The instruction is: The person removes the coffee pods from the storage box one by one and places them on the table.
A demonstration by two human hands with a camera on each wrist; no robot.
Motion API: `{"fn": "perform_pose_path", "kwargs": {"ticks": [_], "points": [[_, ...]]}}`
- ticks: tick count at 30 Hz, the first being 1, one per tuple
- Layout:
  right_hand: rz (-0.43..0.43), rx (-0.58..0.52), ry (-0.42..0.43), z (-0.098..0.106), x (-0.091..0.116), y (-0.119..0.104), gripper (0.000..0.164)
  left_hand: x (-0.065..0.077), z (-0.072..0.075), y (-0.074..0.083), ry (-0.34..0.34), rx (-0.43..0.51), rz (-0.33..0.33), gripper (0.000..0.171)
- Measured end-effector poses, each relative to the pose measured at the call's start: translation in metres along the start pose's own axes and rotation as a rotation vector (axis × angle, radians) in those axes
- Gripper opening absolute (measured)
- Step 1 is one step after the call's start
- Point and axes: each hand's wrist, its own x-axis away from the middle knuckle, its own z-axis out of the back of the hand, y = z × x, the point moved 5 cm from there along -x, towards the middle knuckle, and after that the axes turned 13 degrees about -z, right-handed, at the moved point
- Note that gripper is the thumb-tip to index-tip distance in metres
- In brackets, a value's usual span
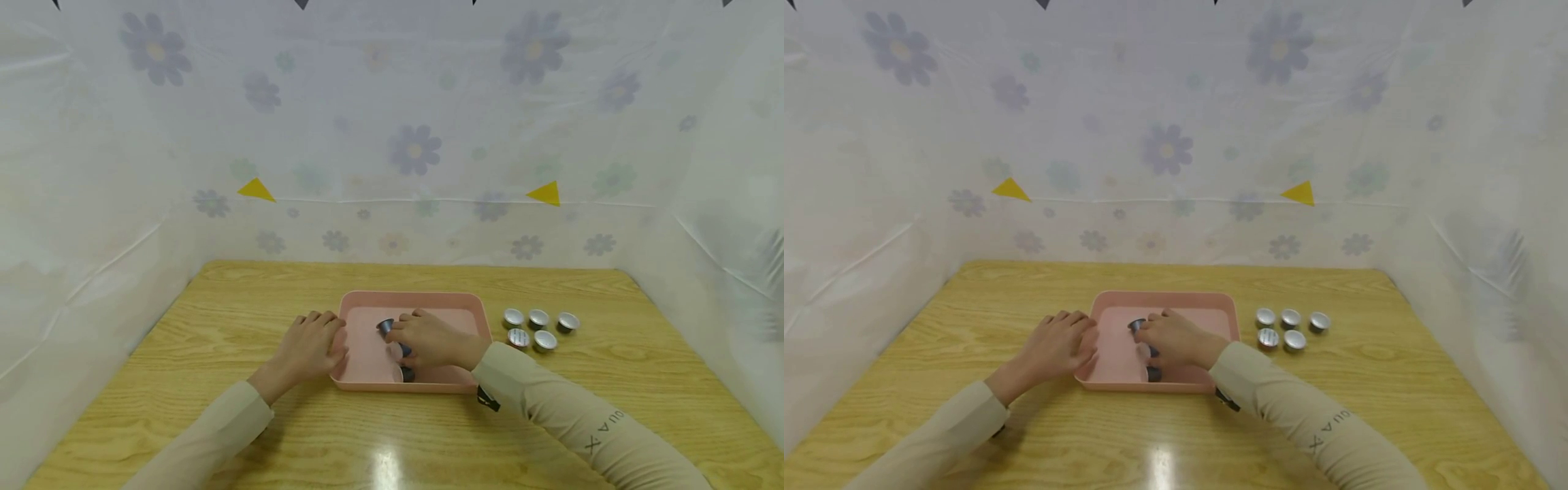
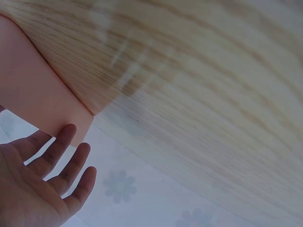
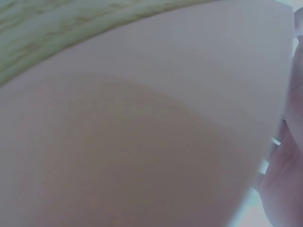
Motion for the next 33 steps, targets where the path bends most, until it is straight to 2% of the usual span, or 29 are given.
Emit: {"fn": "perform_pose_path", "kwargs": {"ticks": [13,21,33], "points": [[0.038,0.015,0.045,0.006,0.002,-0.001,0.031,0.0,0.0,0.0,-0.002,0.012,0.002,0.042],[0.013,0.001,0.03,0.008,0.004,0.001,0.034,0.0,0.001,0.001,-0.007,0.013,0.006,0.042],[0.0,-0.001,0.069,0.011,0.01,0.011,0.038,0.0,-0.001,0.0,0.012,0.015,-0.004,0.041]]}}
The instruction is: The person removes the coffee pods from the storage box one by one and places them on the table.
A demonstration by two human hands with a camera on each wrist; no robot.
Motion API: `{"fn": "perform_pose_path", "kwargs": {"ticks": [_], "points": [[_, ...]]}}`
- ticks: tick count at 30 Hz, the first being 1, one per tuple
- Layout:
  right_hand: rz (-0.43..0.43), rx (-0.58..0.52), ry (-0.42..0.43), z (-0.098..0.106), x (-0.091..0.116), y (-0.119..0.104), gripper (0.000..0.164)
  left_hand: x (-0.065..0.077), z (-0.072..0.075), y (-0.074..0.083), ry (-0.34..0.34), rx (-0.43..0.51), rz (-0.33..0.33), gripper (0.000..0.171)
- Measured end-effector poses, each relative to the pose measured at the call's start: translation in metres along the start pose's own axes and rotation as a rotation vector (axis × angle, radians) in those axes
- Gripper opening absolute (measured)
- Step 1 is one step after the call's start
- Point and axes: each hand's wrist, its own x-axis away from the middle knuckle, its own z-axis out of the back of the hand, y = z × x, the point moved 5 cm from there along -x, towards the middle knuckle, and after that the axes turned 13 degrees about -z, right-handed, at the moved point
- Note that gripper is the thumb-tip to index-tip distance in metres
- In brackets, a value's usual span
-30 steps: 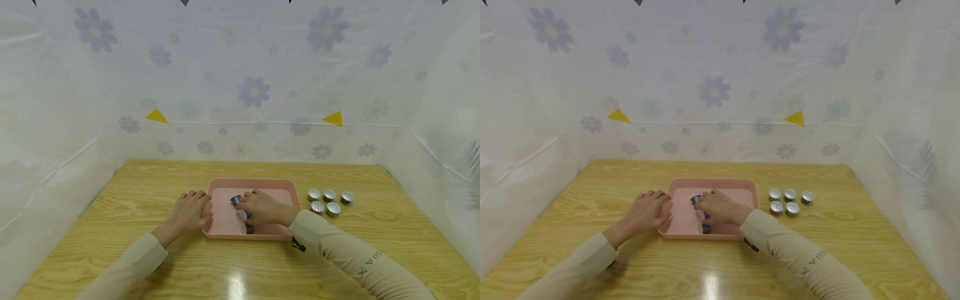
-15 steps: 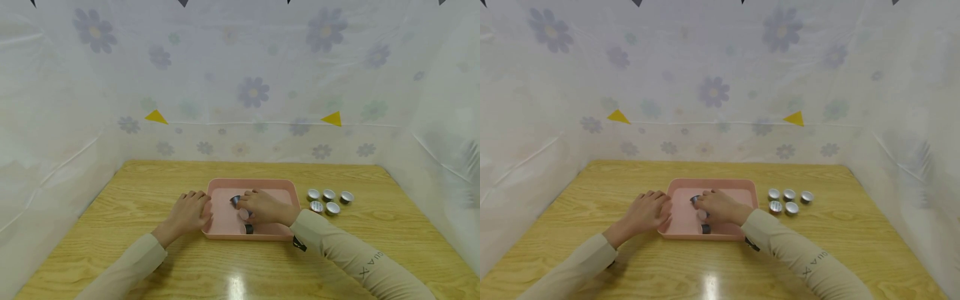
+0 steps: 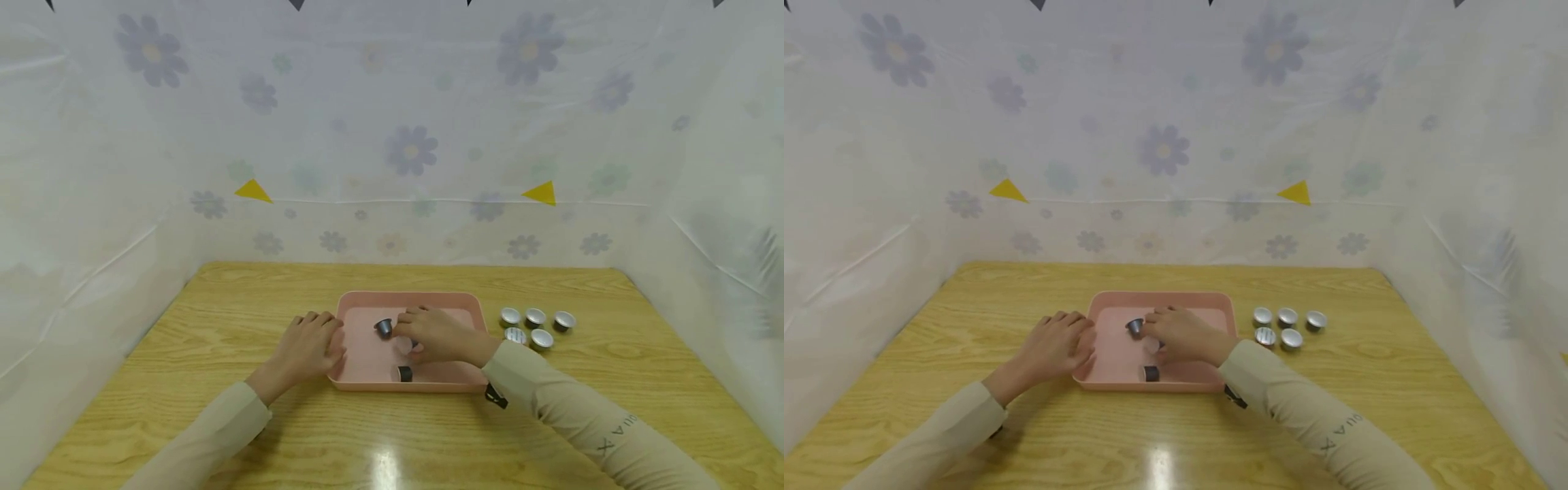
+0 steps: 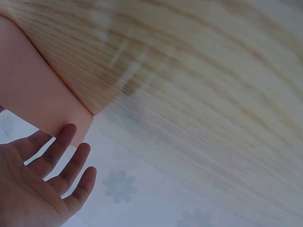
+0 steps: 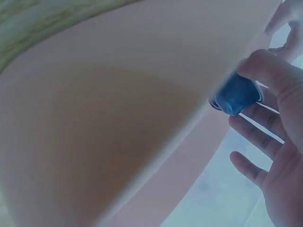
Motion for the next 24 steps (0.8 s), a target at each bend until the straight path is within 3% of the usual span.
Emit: {"fn": "perform_pose_path", "kwargs": {"ticks": [10,15,24], "points": [[-0.016,0.016,0.023,-0.001,0.01,0.012,0.037,0.0,0.001,0.001,-0.005,0.003,0.001,0.043],[-0.048,-0.02,0.021,-0.001,0.018,0.019,0.036,0.0,0.002,0.002,-0.005,0.006,-0.004,0.043],[-0.048,-0.099,0.092,-0.003,0.031,0.032,0.035,0.0,0.001,0.001,0.004,0.003,-0.011,0.041]]}}
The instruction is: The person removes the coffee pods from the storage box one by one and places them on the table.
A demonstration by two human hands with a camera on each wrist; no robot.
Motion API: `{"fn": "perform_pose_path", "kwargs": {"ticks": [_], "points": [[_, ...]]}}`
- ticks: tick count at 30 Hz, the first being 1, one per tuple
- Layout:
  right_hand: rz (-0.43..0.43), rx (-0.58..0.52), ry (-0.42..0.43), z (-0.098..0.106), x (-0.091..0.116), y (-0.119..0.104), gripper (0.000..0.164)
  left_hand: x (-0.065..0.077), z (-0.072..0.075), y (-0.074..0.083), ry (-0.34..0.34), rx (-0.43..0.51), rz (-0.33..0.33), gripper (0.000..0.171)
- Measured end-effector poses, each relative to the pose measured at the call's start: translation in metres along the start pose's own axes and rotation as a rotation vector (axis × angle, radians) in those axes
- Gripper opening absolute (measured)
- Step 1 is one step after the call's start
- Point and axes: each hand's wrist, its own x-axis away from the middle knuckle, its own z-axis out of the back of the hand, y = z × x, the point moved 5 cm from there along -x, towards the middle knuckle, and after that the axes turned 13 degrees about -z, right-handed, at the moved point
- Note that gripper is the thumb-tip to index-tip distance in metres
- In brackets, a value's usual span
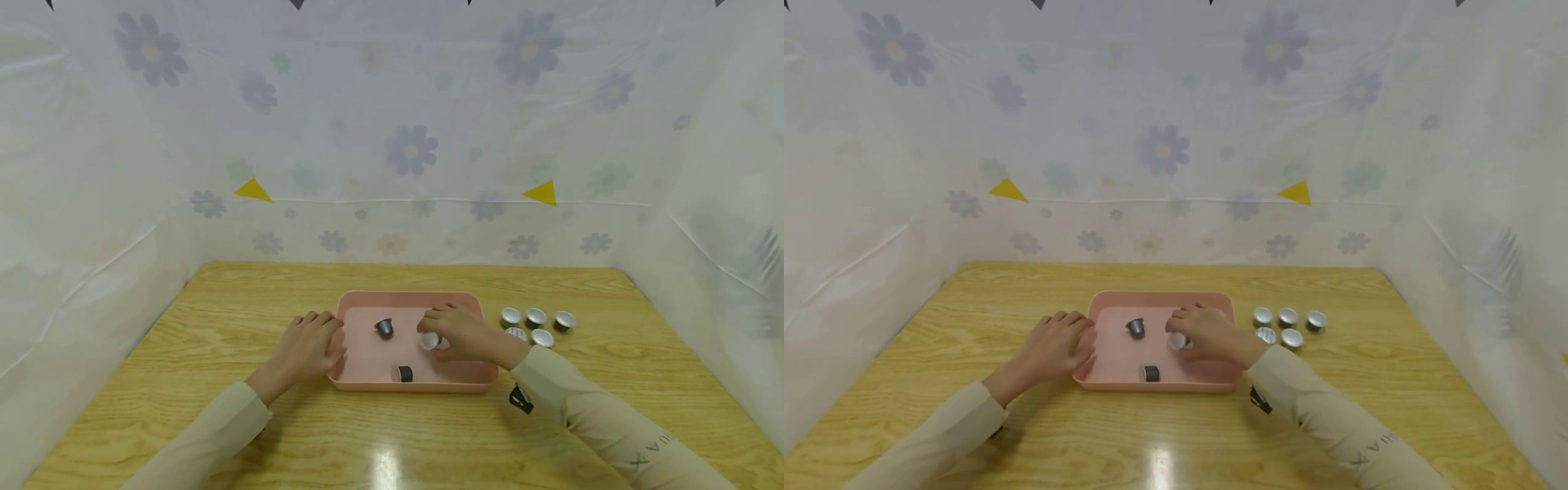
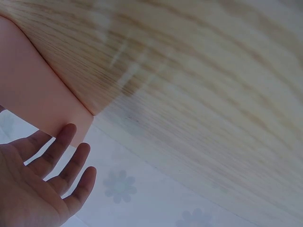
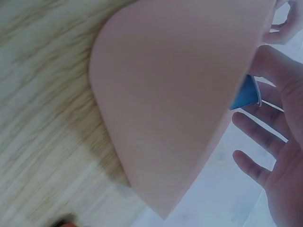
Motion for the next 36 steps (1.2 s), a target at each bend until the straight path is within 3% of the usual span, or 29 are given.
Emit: {"fn": "perform_pose_path", "kwargs": {"ticks": [9,25,36], "points": [[0.017,-0.001,0.136,0.008,0.013,0.013,0.033,0.0,0.001,0.001,-0.01,0.006,0.01,0.041],[-0.145,-0.067,0.12,0.019,0.028,0.042,0.032,0.0,0.0,0.001,-0.015,0.01,0.015,0.042],[-0.161,-0.062,0.195,0.027,0.04,0.058,0.032,0.001,0.002,0.001,-0.006,0.013,0.011,0.042]]}}
